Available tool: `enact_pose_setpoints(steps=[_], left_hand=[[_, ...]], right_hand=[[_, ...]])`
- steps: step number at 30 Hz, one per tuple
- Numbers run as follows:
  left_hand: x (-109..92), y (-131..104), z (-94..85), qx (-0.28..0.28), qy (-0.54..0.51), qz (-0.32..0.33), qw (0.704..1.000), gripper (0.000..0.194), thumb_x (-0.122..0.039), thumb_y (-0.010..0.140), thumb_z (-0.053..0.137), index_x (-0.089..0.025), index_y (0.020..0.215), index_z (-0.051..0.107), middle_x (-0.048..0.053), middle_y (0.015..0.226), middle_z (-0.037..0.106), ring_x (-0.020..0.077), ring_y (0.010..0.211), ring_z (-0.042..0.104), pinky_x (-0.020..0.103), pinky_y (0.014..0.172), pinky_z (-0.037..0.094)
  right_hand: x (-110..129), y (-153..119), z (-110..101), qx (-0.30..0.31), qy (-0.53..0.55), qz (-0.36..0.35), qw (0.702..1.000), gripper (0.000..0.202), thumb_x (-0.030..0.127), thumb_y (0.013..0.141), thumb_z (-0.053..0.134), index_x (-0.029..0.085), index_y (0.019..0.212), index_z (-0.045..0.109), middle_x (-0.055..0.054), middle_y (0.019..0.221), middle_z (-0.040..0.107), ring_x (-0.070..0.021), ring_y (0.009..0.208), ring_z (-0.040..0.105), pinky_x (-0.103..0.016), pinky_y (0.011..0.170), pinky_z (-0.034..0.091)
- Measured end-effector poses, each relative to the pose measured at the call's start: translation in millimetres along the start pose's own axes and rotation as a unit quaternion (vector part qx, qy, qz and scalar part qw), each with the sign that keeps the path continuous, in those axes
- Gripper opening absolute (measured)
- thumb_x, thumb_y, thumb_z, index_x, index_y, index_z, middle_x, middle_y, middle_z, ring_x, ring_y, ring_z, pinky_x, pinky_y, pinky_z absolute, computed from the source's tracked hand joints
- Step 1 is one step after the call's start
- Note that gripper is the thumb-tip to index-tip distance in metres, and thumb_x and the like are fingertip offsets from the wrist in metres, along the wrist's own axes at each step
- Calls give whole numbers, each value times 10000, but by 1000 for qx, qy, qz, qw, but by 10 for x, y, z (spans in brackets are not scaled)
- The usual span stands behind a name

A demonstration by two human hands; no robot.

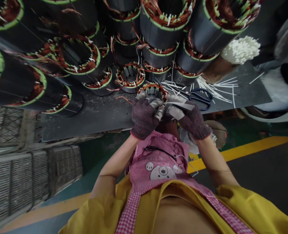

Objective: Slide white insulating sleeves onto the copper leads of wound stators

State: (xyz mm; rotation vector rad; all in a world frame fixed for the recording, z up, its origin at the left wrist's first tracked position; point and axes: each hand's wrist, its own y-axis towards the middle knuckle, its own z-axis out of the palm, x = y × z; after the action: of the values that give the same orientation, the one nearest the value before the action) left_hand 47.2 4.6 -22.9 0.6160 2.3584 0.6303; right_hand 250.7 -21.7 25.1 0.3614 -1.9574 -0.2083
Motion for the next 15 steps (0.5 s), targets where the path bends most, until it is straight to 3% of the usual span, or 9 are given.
enact_pose_setpoints(steps=[3, 6, 9, 11, 13, 15], left_hand=[[22, -13, -19, 2, 0, -24, 1000, 245, -378, 1011, 710, -263, 1222, 755, 73, 1280, 817, 334, 1375, 686, 600, 1320, 423], [21, -20, -2, -32, 5, -50, 998, 405, -454, 1035, 702, -226, 1369, 685, 98, 1375, 783, 316, 1389, 679, 554, 1278, 497], [-26, -27, 87, -53, 10, -58, 997, 471, -439, 1011, 722, -202, 1410, 644, 131, 1410, 763, 336, 1400, 676, 560, 1282, 496], [-114, -42, 175, -86, 24, -68, 994, 491, -416, 994, 745, -188, 1412, 629, 165, 1390, 767, 367, 1405, 676, 597, 1292, 478], [-251, -82, 248, -127, 42, -86, 987, 501, -406, 1009, 745, -182, 1433, 599, 190, 1401, 757, 379, 1441, 658, 615, 1290, 480], [-399, -155, 266, -153, 43, -96, 983, 487, -385, 1051, 698, -188, 1474, 556, 196, 1434, 740, 355, 1479, 637, 602, 1284, 504]], right_hand=[[-101, -42, 104, 15, 22, 35, 999, 386, 609, 1051, 643, 267, 961, 797, -37, 924, 801, -232, 876, 744, -413, 838, 641], [-121, -28, 228, -36, 75, 96, 992, 436, 638, 993, 700, 269, 761, 694, -20, 724, 695, -210, 690, 640, -396, 667, 595], [-51, 67, 325, -85, 166, 140, 972, 412, 624, 956, 717, 271, 755, 648, -33, 688, 658, -202, 602, 588, -385, 543, 542], [33, 131, 326, -130, 198, 119, 964, 329, 594, 955, 705, 278, 870, 676, -51, 824, 732, -214, 662, 653, -403, 623, 617], [111, 151, 266, -194, 171, 44, 965, 249, 531, 986, 688, 311, 1097, 721, -72, 1119, 799, -269, 937, 770, -480, 913, 684], [143, 118, 184, -216, 66, -38, 973, 303, 465, 1035, 646, 367, 1312, 719, -72, 1373, 769, -325, 1286, 734, -560, 1178, 589]])
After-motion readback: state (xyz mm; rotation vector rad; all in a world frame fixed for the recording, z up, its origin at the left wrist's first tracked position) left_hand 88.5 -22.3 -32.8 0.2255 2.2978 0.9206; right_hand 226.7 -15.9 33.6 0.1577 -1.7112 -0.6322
